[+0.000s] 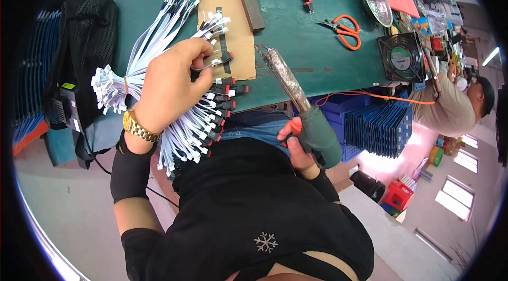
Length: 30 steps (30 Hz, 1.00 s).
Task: The person processes wire connectors on a bundle of white wires using a hot-air gun.
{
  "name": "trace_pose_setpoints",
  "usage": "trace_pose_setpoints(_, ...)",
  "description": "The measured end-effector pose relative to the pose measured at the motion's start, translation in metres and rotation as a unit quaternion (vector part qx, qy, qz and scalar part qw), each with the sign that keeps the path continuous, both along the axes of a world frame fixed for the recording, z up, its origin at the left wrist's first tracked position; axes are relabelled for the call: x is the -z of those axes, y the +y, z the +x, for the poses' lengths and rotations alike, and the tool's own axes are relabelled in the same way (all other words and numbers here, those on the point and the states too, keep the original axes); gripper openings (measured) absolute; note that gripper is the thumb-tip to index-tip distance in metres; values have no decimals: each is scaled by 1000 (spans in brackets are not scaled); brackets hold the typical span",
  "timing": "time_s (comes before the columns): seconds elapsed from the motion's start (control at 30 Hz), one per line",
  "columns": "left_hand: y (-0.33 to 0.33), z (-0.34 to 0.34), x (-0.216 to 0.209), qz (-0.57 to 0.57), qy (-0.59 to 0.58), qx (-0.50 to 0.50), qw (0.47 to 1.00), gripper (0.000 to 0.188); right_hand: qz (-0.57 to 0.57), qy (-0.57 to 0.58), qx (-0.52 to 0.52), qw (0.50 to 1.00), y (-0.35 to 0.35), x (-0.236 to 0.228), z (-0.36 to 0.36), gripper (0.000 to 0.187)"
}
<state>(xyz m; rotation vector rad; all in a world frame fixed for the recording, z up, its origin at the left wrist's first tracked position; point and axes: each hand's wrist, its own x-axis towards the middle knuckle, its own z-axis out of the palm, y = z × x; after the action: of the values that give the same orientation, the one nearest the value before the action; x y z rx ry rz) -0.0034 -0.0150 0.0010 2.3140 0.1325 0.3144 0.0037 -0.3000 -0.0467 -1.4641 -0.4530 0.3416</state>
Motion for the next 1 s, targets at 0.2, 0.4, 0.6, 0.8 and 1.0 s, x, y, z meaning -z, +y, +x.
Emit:
trace_pose_setpoints(0.2,-3,5,7,119,-37,37,991,16,53,43,-22,997,16,-7,16,36)
trace_pose_setpoints(0.4,-9,8,8,177,-36,7,984,14,139,47,-37,988,37,-14,28,39)
trace_pose_setpoints(0.6,5,11,6,-63,21,-31,997,14,201,152,-14,967,55,-22,31,33)
trace_pose_setpoints(0.8,19,-8,-14,-116,-28,27,993,12,140,156,-47,977,85,-57,53,36)
trace_pose_setpoints(1.0,21,-15,-22,-134,-81,73,985,16,98,-84,-85,988,119,-63,57,40)
